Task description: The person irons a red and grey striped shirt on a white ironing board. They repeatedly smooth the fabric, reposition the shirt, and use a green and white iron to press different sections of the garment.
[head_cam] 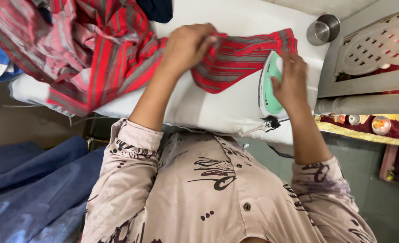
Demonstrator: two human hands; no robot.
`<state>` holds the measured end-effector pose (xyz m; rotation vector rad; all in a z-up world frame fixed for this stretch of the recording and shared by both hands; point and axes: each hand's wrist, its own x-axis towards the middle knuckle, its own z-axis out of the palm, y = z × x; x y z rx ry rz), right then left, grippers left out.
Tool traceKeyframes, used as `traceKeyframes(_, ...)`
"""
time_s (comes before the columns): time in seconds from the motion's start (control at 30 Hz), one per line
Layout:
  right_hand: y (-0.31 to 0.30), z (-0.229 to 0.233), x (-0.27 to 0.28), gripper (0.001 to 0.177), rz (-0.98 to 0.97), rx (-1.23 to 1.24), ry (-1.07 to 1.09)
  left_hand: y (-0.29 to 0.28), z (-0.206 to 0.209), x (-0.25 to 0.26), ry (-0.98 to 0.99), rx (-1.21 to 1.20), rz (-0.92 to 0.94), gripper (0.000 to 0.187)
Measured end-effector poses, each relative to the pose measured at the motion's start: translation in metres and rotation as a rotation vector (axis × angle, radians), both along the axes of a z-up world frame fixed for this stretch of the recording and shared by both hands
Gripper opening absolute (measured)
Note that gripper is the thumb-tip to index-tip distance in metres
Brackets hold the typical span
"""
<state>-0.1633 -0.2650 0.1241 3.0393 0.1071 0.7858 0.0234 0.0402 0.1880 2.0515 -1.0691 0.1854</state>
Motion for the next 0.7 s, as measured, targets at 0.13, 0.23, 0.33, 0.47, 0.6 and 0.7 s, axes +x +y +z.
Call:
traceKeyframes(0.13,0.053,0.015,0.064,0.088,0.21,1.132,0.481,-0.011,0.028,-0.019,-0.095,-0.103,-0.202,0.016)
traceKeyframes(0.23,0.074,-0.008,0.115,0.026,0.099,1.273,0.634,0.0,0.029,-0.029,-0.078,-0.115,-0.184,0.017)
traceKeyframes(0.33,0.033,-0.003,0.137,0.042,0.114,1.287,0.372,0.027,0.01,-0.037,-0.041,-0.059,-0.039,0.019)
traceKeyframes(0.47,-0.035,0.038,0.139,0.042,0.115,1.344,-0.028,0.049,-0.043,-0.063,-0.133,0.128,0.116,0.059)
traceKeyframes(0.6,-0.05,0.075,0.134,0.015,0.208,1.493,-0.194,0.056,-0.11,-0.085,-0.16,0.233,0.302,0.092)
traceKeyframes(0.7,-0.041,0.082,0.134,0.012,0.231,1.51,-0.208,0.071,-0.16,-0.07,-0.239,0.441,0.515,0.07)
